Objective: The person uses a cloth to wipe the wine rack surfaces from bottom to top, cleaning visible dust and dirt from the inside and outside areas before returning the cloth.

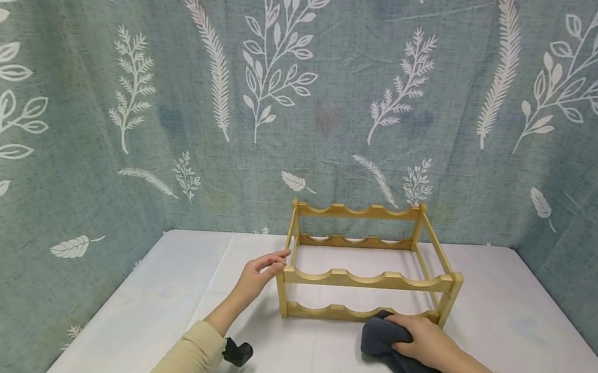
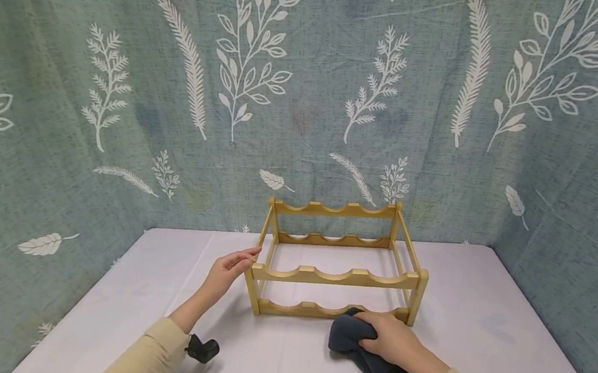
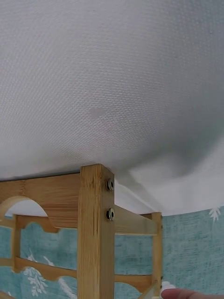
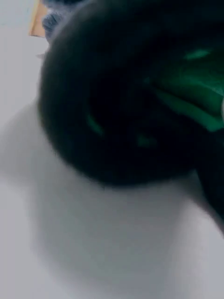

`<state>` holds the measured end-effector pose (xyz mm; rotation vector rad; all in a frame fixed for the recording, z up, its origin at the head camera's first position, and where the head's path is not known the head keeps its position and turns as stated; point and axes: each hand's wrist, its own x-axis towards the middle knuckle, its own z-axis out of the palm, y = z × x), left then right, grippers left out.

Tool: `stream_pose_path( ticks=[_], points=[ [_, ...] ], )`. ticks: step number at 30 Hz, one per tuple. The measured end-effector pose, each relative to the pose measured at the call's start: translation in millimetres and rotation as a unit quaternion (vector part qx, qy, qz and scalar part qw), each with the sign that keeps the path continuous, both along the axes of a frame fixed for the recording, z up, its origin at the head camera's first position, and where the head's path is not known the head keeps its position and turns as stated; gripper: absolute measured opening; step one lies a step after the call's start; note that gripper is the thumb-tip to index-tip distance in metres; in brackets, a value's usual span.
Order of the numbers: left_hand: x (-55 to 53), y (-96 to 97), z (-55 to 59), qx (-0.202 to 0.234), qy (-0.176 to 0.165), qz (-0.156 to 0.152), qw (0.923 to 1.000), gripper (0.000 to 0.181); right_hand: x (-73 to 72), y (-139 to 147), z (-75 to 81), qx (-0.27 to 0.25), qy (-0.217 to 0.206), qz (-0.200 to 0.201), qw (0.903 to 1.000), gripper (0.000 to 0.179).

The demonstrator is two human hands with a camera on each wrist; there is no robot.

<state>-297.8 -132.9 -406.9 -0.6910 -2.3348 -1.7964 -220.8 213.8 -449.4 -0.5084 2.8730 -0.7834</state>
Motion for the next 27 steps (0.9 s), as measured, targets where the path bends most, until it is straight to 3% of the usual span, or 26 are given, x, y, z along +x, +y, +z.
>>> stream_pose_path(
  ticks=[8,16,21,27],
  points=[
    [0.4,-0.4,0.2,-0.01,0.0,0.006,0.9999,0.015,9.1,44.4,-2.0,0.004,-0.035,-0.066,0.9972,0.053],
    [-1.0,1.2,0.7,-0.009,0.002,0.003,1.0,0.016,18.0,78.2,-0.5,0.038,-0.027,-0.089,0.9949,0.057],
    [-1.1,0.9,-0.2,-0.007,0.003,0.002,1.0,0.015,21.1,79.0,4.9,0.046,-0.014,-0.063,0.9968,0.056],
    [-1.5,0.0,-0.7,-0.011,0.01,-0.002,0.9999,0.016,21.4,49.7,17.7,0.054,0.011,0.005,0.9985,0.052]
  ],
)
